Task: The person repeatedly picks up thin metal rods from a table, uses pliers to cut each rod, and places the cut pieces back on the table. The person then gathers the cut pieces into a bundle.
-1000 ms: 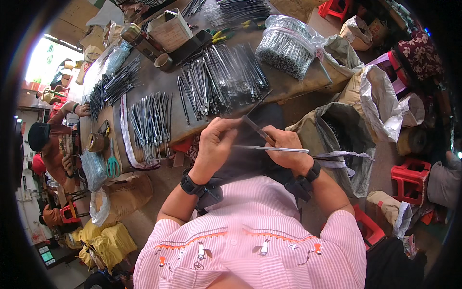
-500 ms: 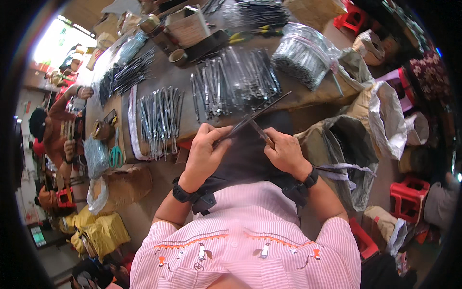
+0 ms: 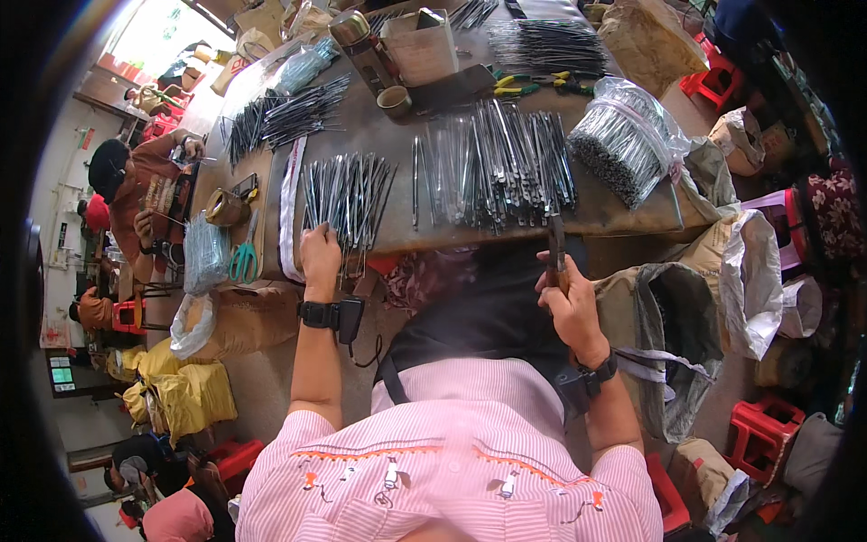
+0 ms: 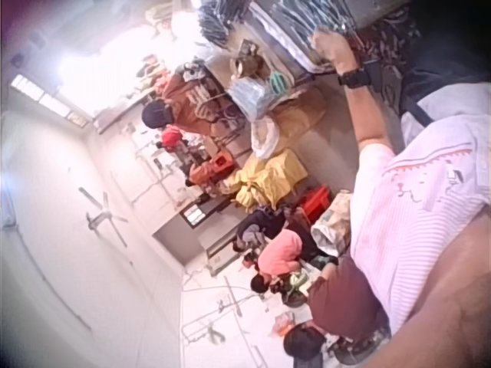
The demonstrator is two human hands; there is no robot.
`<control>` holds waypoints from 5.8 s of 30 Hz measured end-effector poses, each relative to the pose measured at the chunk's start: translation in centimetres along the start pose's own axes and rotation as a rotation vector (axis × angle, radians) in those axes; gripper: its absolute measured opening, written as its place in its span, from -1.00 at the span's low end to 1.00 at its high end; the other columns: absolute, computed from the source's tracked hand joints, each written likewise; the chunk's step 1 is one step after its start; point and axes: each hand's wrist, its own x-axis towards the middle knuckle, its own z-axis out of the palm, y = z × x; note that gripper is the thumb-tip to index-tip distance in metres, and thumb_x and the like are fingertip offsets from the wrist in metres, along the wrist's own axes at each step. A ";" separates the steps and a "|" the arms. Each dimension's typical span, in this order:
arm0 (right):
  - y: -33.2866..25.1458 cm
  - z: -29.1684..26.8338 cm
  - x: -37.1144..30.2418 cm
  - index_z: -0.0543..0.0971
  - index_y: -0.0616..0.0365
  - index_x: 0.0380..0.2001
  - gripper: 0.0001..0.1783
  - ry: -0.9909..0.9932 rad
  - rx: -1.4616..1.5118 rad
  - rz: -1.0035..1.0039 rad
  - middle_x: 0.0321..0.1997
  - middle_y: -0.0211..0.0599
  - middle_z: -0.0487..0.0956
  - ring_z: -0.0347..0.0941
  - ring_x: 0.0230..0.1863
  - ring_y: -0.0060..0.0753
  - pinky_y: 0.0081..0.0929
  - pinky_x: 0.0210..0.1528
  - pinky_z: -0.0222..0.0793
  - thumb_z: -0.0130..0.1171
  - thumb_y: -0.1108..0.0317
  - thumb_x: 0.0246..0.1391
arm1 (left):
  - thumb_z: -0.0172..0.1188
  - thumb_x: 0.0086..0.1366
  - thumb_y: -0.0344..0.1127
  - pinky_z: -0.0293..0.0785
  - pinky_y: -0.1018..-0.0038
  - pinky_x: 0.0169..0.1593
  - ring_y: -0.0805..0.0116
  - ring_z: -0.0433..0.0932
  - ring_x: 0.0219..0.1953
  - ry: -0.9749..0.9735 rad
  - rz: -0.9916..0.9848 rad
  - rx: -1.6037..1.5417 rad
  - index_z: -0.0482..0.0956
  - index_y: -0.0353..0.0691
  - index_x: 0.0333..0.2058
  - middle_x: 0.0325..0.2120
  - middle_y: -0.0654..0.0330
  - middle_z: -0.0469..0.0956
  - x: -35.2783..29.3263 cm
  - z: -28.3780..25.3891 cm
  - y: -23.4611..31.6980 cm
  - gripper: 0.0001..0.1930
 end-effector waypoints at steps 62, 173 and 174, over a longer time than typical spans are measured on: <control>2.5 -16.1 9.6 0.47 0.30 -0.33 -0.86 0.176 1.079 0.081 -0.44 -0.29 0.49 0.47 -0.37 -0.42 -0.46 -0.21 0.50 0.09 0.41 0.22 | 0.14 0.17 -0.64 0.65 0.62 -0.20 0.26 0.66 -0.27 -0.856 -0.437 -1.671 0.48 -0.36 -0.11 -0.33 0.17 0.59 -3.8 -1.6 7.1 -0.71; -0.9 -0.7 -1.8 0.45 0.23 -0.06 -0.55 -0.117 -0.579 -0.126 -0.25 0.04 0.52 0.45 -0.19 0.17 -0.12 -0.12 0.37 -0.02 0.44 -0.13 | 0.10 0.26 -0.56 0.30 0.66 -0.41 0.63 0.37 -0.49 -0.723 0.260 -1.154 0.61 -0.30 -0.13 -0.46 0.34 0.45 -9.3 -1.8 18.1 -0.77; -0.9 -0.7 -1.8 0.44 0.23 -0.05 -0.54 -0.140 -0.588 -0.100 -0.23 0.05 0.52 0.45 -0.18 0.17 -0.11 -0.12 0.37 -0.02 0.44 -0.12 | 0.12 0.24 -0.57 0.34 0.62 -0.33 0.56 0.40 -0.43 -0.737 0.232 -1.151 0.61 -0.32 -0.15 -0.44 0.28 0.47 -9.2 -1.8 18.1 -0.78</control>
